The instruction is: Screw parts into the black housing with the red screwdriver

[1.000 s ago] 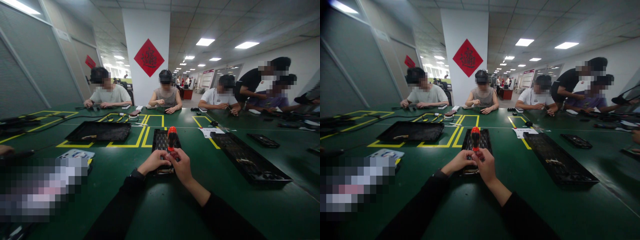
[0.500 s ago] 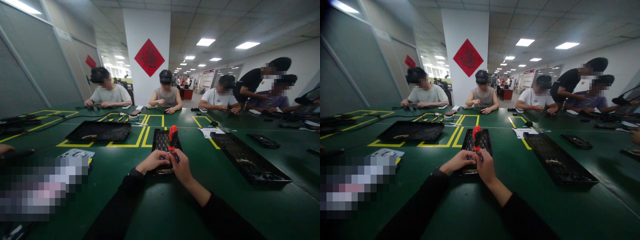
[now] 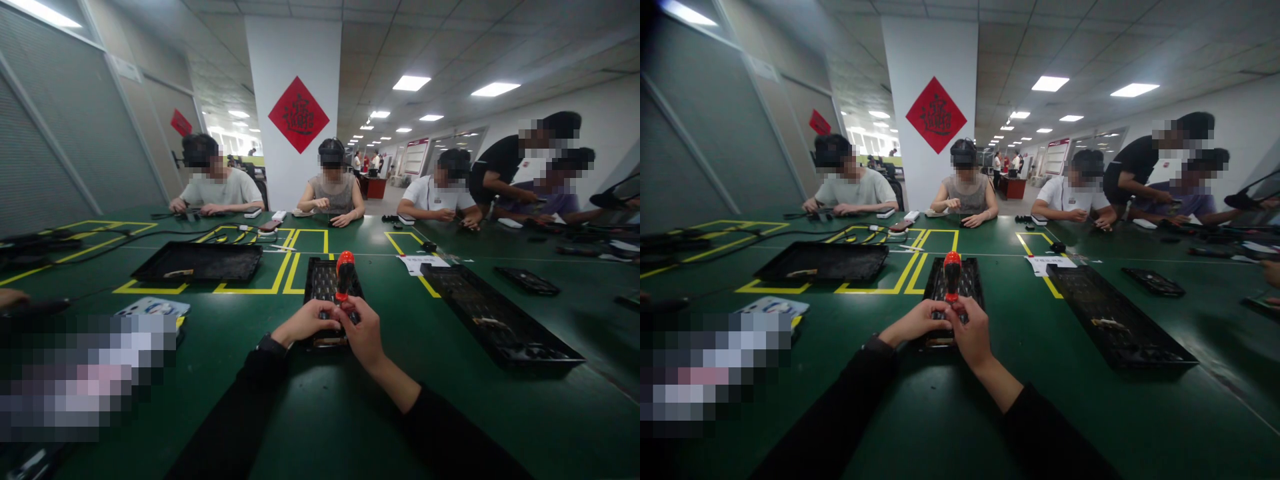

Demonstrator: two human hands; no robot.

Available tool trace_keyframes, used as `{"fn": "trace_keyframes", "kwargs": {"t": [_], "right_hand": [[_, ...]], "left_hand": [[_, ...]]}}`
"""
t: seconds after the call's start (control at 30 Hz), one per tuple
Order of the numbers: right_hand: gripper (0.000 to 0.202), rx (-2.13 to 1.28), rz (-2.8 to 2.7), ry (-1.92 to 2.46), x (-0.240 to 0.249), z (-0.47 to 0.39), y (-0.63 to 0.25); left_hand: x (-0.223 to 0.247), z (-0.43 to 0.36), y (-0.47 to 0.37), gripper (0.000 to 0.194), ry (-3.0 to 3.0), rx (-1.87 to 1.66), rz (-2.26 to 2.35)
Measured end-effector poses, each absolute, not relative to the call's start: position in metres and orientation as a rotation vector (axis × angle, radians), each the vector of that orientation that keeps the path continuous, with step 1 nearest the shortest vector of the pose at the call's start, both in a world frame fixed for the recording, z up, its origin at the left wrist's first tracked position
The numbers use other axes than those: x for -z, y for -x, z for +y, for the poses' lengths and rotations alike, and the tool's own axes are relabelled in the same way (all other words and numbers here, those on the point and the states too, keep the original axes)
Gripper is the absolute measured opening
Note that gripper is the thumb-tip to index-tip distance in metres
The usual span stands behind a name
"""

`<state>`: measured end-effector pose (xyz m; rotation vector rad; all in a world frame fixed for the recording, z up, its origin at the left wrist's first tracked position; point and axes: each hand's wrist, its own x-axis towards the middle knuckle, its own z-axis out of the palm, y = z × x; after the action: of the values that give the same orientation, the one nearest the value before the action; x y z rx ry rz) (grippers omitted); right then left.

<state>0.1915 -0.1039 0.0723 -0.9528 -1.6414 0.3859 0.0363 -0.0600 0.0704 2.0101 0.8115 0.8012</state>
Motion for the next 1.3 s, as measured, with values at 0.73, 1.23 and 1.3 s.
{"fn": "trace_keyframes", "kwargs": {"t": [0.73, 1.23, 1.3], "right_hand": [[0.022, -0.494, -1.526, 0.956, -0.070, -0.102, -0.190], [0.031, -0.557, -1.640, 0.883, -0.113, -0.086, -0.198], [0.033, -0.411, -1.710, 0.936, -0.139, -0.080, -0.201]], "left_hand": [[-0.066, -0.061, -0.039, 0.018, -1.883, -0.823, 0.825], [-0.067, -0.064, -0.040, 0.024, -1.791, -0.831, 0.833], [-0.068, -0.064, -0.040, 0.025, -1.765, -0.826, 0.826]]}}
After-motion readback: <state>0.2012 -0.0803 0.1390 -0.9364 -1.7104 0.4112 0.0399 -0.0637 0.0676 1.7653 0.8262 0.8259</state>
